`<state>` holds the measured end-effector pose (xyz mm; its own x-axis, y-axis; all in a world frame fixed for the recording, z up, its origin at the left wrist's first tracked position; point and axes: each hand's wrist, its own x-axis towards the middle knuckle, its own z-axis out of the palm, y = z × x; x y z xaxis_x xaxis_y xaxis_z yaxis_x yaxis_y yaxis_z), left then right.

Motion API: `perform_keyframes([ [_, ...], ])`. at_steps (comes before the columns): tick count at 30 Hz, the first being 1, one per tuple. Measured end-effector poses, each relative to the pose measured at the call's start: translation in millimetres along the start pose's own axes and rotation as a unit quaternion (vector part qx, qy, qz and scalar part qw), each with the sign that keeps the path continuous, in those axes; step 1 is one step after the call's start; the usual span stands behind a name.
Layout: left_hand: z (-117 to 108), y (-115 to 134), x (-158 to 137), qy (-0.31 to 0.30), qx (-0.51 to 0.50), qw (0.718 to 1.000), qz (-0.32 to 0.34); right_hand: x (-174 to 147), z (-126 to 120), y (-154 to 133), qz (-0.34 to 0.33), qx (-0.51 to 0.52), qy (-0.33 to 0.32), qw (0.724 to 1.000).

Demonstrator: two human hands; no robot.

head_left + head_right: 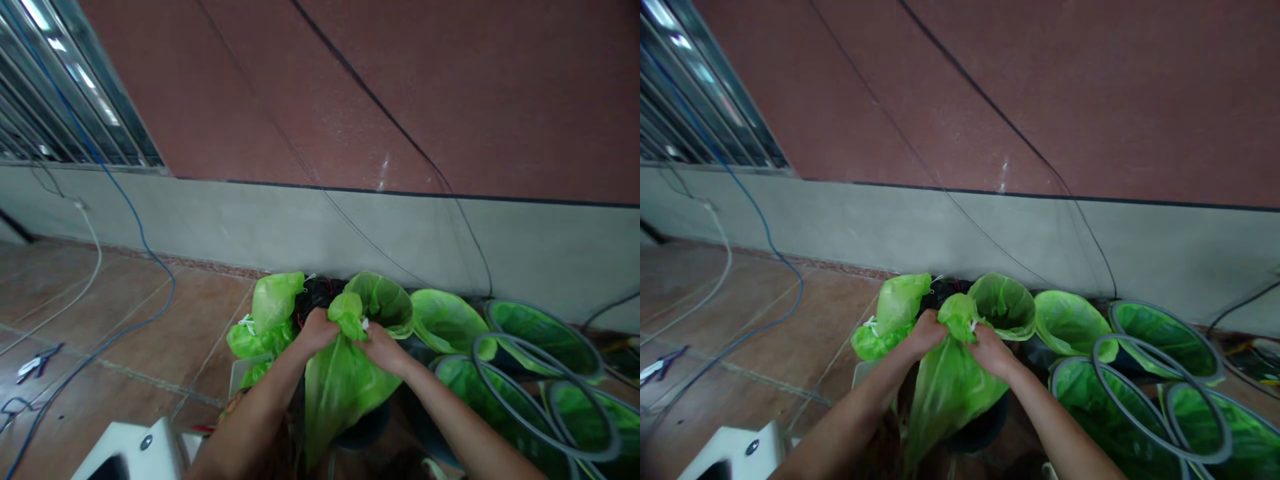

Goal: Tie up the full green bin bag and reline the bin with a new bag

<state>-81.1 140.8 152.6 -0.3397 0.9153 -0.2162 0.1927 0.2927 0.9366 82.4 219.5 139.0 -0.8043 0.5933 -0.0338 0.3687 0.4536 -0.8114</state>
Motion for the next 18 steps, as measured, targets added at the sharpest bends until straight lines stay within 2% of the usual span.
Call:
perform_keyframes([
  [6,-65.3,50.8,36.7,0.147,0.045,0.982,0.106,90.3,-11.4,-48.1,-0.029,-0.052,0.146,0.988],
  [9,-97.7,52.9,57.6,0.187,0.124,0.963,0.149,131.3,-4.4,-53.3,-0.018,-0.065,0.188,0.980],
  [12,-116.9,19.4,73.6,0.207,0.200,0.945,0.155,157.6,16.3,-36.1,0.034,-0.095,0.177,0.979],
  [16,-118.8,-59.6,73.8,0.210,0.244,0.945,0.059,164.7,51.4,7.0,0.139,-0.157,0.128,0.969],
  [18,-112.5,-97.7,63.9,0.200,0.239,0.950,0.007,163.0,64.4,25.7,0.123,-0.181,0.117,0.969],
])
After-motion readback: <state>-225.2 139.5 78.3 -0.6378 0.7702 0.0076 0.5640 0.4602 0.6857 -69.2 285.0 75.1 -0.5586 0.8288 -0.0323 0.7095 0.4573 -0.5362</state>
